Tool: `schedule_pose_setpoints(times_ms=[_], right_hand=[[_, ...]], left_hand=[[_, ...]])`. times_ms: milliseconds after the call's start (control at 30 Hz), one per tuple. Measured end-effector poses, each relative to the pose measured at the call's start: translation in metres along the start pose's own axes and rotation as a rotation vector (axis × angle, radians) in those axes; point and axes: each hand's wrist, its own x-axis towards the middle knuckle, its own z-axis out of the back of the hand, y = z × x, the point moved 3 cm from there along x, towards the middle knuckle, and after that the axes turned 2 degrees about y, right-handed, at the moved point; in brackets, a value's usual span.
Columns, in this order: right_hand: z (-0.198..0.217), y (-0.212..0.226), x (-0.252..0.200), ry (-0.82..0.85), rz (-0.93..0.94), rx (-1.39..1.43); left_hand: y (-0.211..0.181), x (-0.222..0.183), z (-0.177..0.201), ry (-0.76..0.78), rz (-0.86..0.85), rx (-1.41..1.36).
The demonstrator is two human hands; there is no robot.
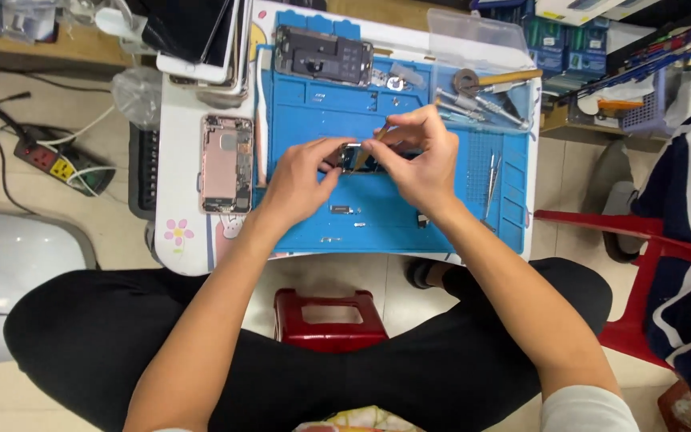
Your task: The person is repairing a smartphone by using tweezers and a screwdriver to manipulate internal components. They carefully remove and adjust parts within the phone's chassis, working on a blue mat with various tools and phone parts nearby.
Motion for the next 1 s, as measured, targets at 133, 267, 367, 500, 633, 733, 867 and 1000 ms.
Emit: schedule_pose_setpoints(times_ms=[133, 267, 367, 500, 633, 733, 867, 1000], right_hand=[[0.003, 0.002, 0.002, 0.028, 0.012, -0.024], [0.001, 0.002, 0.003, 0.049, 0.06, -0.007], [-0.002, 0.0, 0.005, 0.081, 0.085, 0.002], [-0.005, 0.0, 0.006, 0.092, 0.13, -0.029], [-0.007, -0.001, 0.005, 0.094, 0.111, 0.014], [-0.007, 0.002, 0.004, 0.091, 0.058, 0.036], [-0.007, 0.002, 0.004, 0.101, 0.061, 0.031], [-0.007, 0.0, 0.002, 0.105, 0.056, 0.0]], left_hand=[[0.003, 0.002, 0.0, -0.03, 0.001, -0.03], [0.003, 0.003, 0.002, -0.008, -0.002, -0.089], [0.011, 0.004, -0.002, -0.013, -0.014, -0.116], [0.013, 0.004, -0.001, -0.024, -0.043, -0.124], [0.012, 0.003, -0.002, -0.044, -0.053, -0.114], [0.009, 0.005, -0.001, -0.005, -0.043, -0.02], [0.01, 0.007, -0.003, -0.014, -0.057, -0.039], [0.014, 0.006, -0.005, -0.028, -0.059, -0.033]])
